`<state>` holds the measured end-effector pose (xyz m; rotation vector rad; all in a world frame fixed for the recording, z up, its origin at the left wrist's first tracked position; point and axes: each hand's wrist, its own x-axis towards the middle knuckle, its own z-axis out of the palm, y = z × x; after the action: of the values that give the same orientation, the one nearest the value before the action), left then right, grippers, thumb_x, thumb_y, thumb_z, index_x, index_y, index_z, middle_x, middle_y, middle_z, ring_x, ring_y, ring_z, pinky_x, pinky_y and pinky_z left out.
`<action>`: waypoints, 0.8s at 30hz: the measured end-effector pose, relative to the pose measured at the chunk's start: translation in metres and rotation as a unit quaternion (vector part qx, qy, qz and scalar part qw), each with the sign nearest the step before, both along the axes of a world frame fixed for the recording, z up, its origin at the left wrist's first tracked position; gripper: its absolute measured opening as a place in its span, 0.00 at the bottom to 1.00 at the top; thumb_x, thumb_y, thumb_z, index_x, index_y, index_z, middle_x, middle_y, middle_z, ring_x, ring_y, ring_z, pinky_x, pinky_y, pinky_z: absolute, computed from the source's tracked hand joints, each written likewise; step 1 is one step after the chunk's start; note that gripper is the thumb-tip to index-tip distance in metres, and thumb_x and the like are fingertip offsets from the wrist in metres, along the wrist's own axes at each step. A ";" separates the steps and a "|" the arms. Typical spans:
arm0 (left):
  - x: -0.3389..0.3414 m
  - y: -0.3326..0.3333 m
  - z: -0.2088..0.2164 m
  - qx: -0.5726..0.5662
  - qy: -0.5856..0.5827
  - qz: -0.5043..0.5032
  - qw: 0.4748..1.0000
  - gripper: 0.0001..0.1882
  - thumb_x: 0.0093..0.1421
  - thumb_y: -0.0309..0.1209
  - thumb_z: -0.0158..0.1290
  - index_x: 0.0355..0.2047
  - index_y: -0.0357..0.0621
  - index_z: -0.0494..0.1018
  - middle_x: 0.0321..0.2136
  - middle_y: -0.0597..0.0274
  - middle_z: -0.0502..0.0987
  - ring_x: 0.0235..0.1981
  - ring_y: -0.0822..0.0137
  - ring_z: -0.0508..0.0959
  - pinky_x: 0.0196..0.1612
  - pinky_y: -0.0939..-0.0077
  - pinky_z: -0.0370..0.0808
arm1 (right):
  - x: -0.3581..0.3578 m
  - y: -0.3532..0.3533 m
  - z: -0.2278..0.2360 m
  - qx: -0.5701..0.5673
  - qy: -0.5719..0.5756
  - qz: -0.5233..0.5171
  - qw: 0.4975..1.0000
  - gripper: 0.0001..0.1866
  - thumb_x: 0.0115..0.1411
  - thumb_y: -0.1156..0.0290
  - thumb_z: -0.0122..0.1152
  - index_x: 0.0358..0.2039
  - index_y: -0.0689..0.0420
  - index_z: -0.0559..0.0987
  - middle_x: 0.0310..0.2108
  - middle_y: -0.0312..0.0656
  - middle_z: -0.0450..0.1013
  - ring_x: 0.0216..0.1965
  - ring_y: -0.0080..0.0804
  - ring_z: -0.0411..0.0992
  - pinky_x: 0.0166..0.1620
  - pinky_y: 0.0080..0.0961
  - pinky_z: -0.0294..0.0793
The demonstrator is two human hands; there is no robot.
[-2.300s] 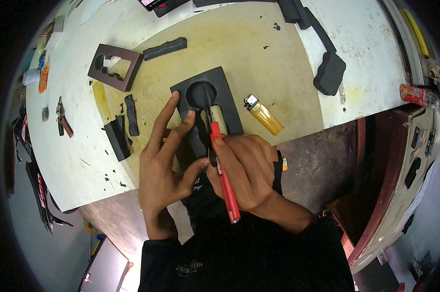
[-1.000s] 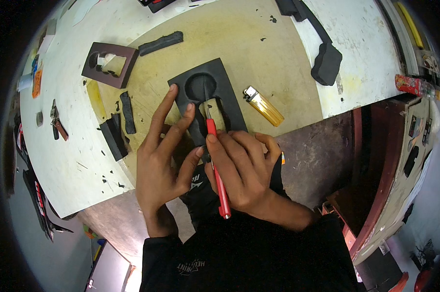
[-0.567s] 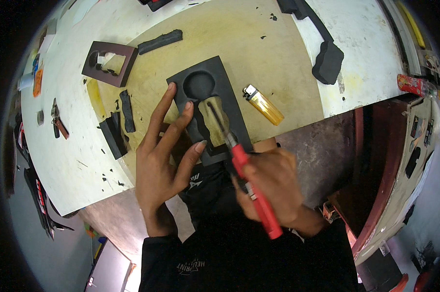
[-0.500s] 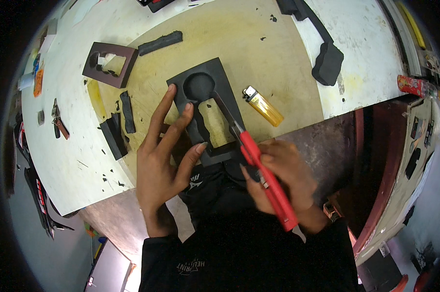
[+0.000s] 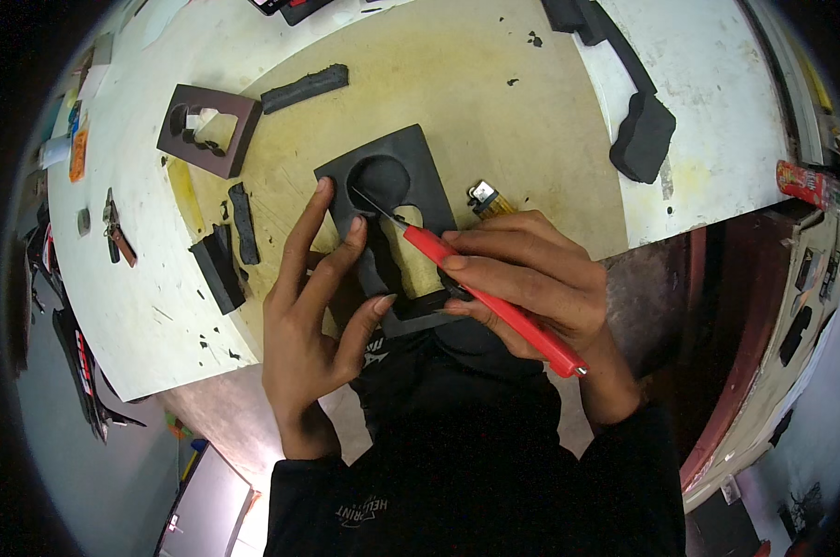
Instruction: The person holds a rectangular piece of black foam with a cutout and uses a red utility knife to trim the inner edges and corners. The person rotates the foam to access different sides and continues cutting along the perimeter of the cutout.
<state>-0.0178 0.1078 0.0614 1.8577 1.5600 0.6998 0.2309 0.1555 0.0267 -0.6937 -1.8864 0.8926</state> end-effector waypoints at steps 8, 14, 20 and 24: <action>0.000 0.001 0.000 0.002 0.005 0.000 1.000 0.31 0.52 0.31 0.69 0.58 0.37 0.78 0.70 0.43 0.65 0.49 0.52 0.83 0.49 0.64 0.81 | -0.001 -0.004 0.000 -0.001 -0.016 -0.017 1.000 0.25 0.48 0.73 0.81 0.48 0.58 0.85 0.42 0.52 0.83 0.43 0.46 0.82 0.43 0.36 0.83; 0.002 0.000 0.001 -0.004 0.006 0.004 1.000 0.32 0.51 0.30 0.68 0.58 0.35 0.78 0.70 0.42 0.65 0.41 0.57 0.83 0.46 0.67 0.80 | -0.003 -0.009 0.006 0.000 -0.057 -0.037 0.998 0.23 0.47 0.73 0.81 0.47 0.57 0.86 0.41 0.51 0.84 0.43 0.45 0.82 0.46 0.37 0.80; 0.000 -0.001 -0.002 0.013 0.008 0.003 1.000 0.33 0.51 0.29 0.69 0.58 0.35 0.78 0.70 0.42 0.65 0.40 0.58 0.83 0.45 0.68 0.80 | 0.003 -0.018 0.016 0.007 -0.093 -0.046 0.995 0.22 0.44 0.75 0.81 0.43 0.59 0.86 0.41 0.52 0.84 0.41 0.45 0.82 0.45 0.37 0.78; 0.001 -0.001 0.000 -0.006 0.004 0.003 1.000 0.32 0.51 0.29 0.68 0.59 0.36 0.78 0.70 0.42 0.65 0.42 0.57 0.83 0.46 0.68 0.80 | 0.015 -0.032 0.024 0.016 -0.106 -0.051 0.993 0.21 0.44 0.74 0.80 0.41 0.61 0.86 0.38 0.53 0.83 0.40 0.46 0.82 0.43 0.37 0.78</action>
<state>-0.0171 0.1070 0.0613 1.8498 1.5735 0.6841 0.2460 0.1236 0.0503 -0.8862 -2.0278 0.7461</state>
